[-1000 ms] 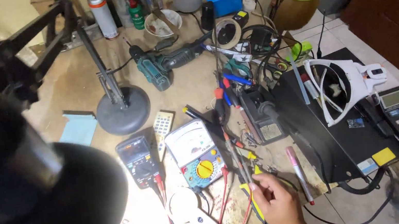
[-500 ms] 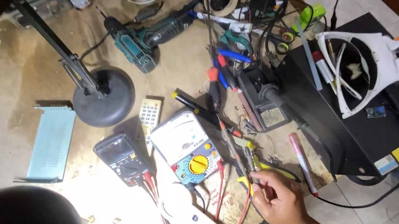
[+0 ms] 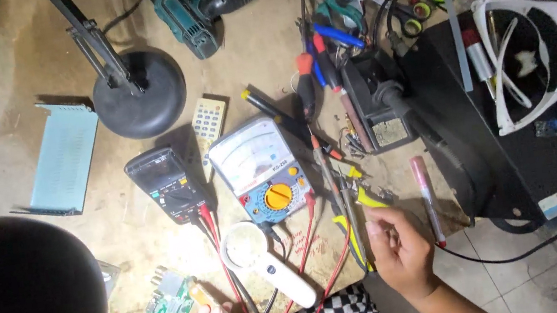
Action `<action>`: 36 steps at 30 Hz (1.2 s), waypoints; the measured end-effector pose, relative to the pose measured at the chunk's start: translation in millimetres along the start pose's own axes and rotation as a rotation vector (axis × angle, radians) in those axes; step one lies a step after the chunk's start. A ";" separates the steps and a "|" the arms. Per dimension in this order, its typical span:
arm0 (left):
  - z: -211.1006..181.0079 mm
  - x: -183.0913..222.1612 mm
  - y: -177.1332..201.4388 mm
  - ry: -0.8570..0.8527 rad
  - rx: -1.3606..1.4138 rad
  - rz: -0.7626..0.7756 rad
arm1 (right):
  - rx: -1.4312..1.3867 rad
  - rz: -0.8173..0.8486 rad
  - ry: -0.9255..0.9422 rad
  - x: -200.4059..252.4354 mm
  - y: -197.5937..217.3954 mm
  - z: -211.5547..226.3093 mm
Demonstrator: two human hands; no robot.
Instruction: Inspecting and repairing a circuit board using a magnifying glass and a soldering iron at a workbench.
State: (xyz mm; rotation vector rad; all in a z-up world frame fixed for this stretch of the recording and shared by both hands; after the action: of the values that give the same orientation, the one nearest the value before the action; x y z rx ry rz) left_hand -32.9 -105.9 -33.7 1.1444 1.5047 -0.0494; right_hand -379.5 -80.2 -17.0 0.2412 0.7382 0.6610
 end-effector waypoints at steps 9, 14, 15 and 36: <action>-3.5 -8.9 5.5 0.128 0.024 0.056 | 0.093 -0.020 0.067 -8.8 -5.9 12.5; -0.9 -9.8 5.8 0.088 0.022 0.017 | 0.244 0.116 0.079 -30.0 -19.6 25.5; -1.5 -10.5 6.5 0.070 0.050 0.004 | 0.318 0.189 0.044 -31.0 -24.3 21.4; -8.2 -24.6 13.3 -0.075 0.146 -0.168 | 0.569 0.612 -0.186 -64.5 -66.2 11.8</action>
State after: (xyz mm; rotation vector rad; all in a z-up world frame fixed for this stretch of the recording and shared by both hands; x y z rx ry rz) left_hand -34.2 -109.1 -4.8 1.1158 1.5470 -0.3186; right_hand -375.8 -172.0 -1.5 1.0675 0.6590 0.9775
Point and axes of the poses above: each hand's wrist, its own x-axis away from the middle knuckle, its own y-axis out of the back of the hand, z = x × y, the point moved 9 cm from there along -x, towards the middle knuckle, and after that the axes turned 14 degrees about -z, right-handed, at the moved point
